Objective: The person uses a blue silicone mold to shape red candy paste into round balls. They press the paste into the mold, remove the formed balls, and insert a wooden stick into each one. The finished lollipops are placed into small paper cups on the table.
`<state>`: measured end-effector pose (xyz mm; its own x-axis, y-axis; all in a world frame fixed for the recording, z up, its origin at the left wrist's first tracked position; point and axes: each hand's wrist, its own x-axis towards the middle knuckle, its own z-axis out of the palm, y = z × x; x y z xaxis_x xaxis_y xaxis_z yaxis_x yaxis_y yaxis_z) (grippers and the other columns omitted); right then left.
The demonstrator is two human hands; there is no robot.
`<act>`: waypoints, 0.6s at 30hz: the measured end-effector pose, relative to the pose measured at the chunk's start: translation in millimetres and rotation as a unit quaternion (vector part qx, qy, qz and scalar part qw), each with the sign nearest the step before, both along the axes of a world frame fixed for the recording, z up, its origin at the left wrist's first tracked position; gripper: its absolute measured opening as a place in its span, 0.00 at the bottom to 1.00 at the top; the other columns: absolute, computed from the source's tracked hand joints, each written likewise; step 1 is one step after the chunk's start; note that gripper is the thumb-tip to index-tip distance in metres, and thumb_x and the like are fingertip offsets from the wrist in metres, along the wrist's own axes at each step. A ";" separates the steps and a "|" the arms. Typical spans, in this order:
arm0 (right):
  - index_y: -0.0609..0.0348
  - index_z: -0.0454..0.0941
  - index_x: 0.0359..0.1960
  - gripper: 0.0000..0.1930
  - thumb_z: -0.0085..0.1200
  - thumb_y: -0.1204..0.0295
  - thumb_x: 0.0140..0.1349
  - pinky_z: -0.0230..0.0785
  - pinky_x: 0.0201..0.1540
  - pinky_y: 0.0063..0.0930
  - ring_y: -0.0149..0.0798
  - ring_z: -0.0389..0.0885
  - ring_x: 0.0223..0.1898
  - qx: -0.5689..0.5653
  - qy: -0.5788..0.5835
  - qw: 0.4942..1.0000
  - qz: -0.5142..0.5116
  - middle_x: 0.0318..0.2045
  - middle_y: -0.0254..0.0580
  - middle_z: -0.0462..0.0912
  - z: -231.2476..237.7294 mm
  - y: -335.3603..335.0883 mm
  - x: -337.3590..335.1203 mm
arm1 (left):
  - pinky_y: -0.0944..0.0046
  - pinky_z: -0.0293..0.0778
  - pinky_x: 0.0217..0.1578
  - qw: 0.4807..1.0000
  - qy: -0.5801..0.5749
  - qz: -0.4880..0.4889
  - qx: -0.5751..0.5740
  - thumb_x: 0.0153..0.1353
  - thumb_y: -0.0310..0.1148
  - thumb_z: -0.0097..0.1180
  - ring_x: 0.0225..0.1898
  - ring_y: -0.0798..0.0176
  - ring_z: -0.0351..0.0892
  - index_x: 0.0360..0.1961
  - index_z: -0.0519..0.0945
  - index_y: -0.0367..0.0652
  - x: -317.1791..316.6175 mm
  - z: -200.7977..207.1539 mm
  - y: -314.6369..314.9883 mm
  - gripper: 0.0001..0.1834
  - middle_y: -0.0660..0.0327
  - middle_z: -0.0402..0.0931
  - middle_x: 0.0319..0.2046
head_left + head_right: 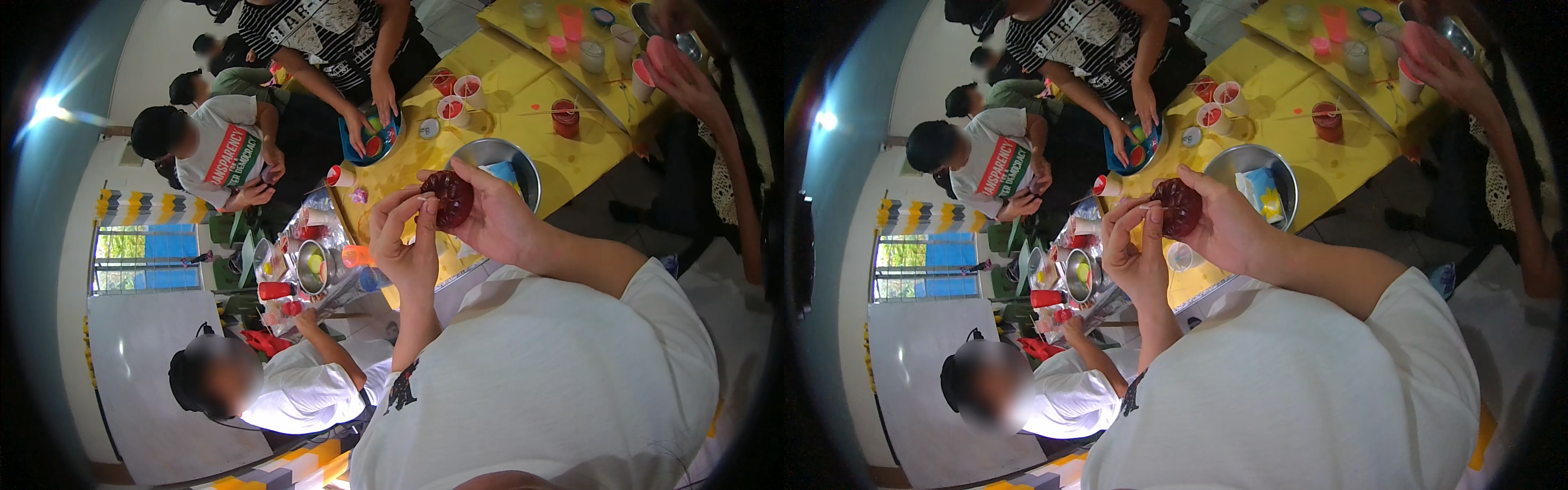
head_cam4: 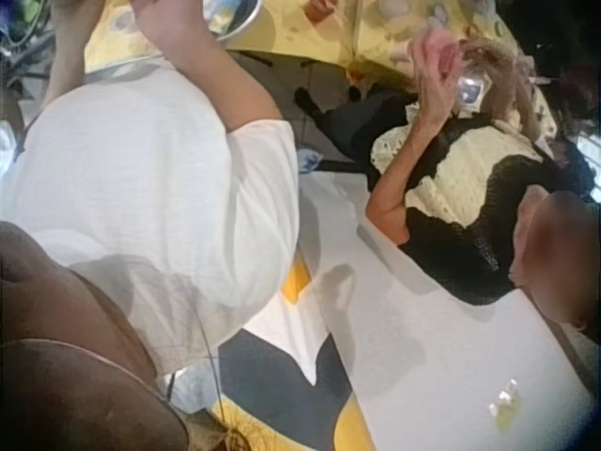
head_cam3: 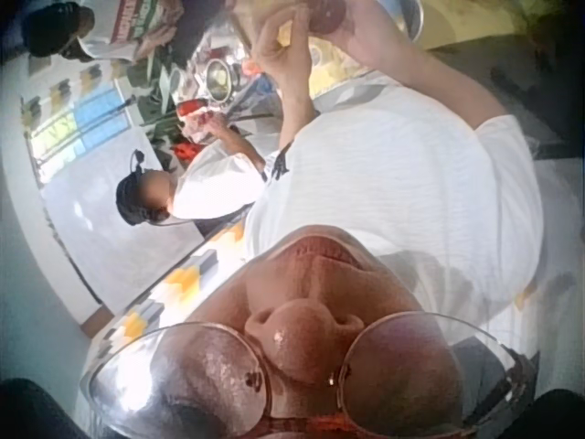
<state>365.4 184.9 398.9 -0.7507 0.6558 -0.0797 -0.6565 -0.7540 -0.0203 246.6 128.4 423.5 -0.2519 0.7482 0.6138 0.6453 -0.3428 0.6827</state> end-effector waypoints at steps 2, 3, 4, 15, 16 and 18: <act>0.63 0.70 0.48 0.18 0.38 0.59 0.73 0.70 0.54 0.34 0.36 0.77 0.46 0.000 0.008 1.000 -0.001 0.42 0.44 0.76 -0.9 1.4 3.8 | 0.67 0.68 0.49 1.000 -0.002 0.001 -0.002 0.55 0.21 0.64 0.43 0.65 0.76 0.32 0.83 0.36 3.9 -1.3 2.0 0.04 0.57 0.78 0.37; 0.63 0.70 0.47 0.18 0.38 0.59 0.73 0.70 0.55 0.34 0.36 0.77 0.46 -0.003 0.006 1.000 -0.002 0.42 0.44 0.76 -0.7 1.7 5.6 | 0.67 0.69 0.49 1.000 -0.004 0.001 -0.003 0.55 0.21 0.64 0.43 0.65 0.76 0.32 0.83 0.36 5.7 -1.8 2.8 0.03 0.57 0.78 0.37; 0.63 0.70 0.47 0.18 0.38 0.59 0.73 0.70 0.55 0.34 0.36 0.77 0.46 -0.005 0.004 1.000 -0.004 0.42 0.44 0.76 0.0 2.5 7.2 | 0.67 0.69 0.48 1.000 -0.008 0.001 -0.002 0.55 0.21 0.64 0.43 0.65 0.76 0.32 0.83 0.36 7.4 -2.4 3.9 0.03 0.57 0.78 0.37; 0.66 0.69 0.52 0.21 0.36 0.59 0.74 0.68 0.58 0.30 0.35 0.75 0.49 0.008 0.026 1.000 0.002 0.46 0.43 0.75 -7.2 10.7 16.3 | 0.68 0.70 0.48 1.000 -0.021 0.004 0.011 0.54 0.21 0.65 0.42 0.65 0.77 0.32 0.84 0.37 19.5 -7.1 11.8 0.04 0.58 0.79 0.37; 0.66 0.69 0.52 0.21 0.36 0.59 0.74 0.68 0.58 0.30 0.34 0.75 0.48 0.006 0.029 1.000 0.003 0.46 0.42 0.75 -7.9 11.2 16.6 | 0.68 0.70 0.48 1.000 -0.021 0.006 0.009 0.54 0.21 0.65 0.42 0.65 0.77 0.32 0.85 0.37 19.8 -7.5 12.2 0.04 0.58 0.79 0.37; 0.65 0.69 0.52 0.21 0.36 0.59 0.74 0.68 0.58 0.30 0.34 0.75 0.48 0.003 0.029 1.000 0.003 0.45 0.42 0.75 -8.8 12.1 16.9 | 0.67 0.69 0.49 1.000 -0.021 0.009 0.004 0.54 0.21 0.65 0.42 0.65 0.77 0.32 0.85 0.38 20.0 -8.3 12.7 0.04 0.58 0.79 0.37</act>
<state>382.3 197.0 390.2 -0.7576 0.6520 -0.0317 -0.6526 -0.7576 0.0143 266.6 141.1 415.1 -0.2904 0.7379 0.6093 0.6229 -0.3376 0.7057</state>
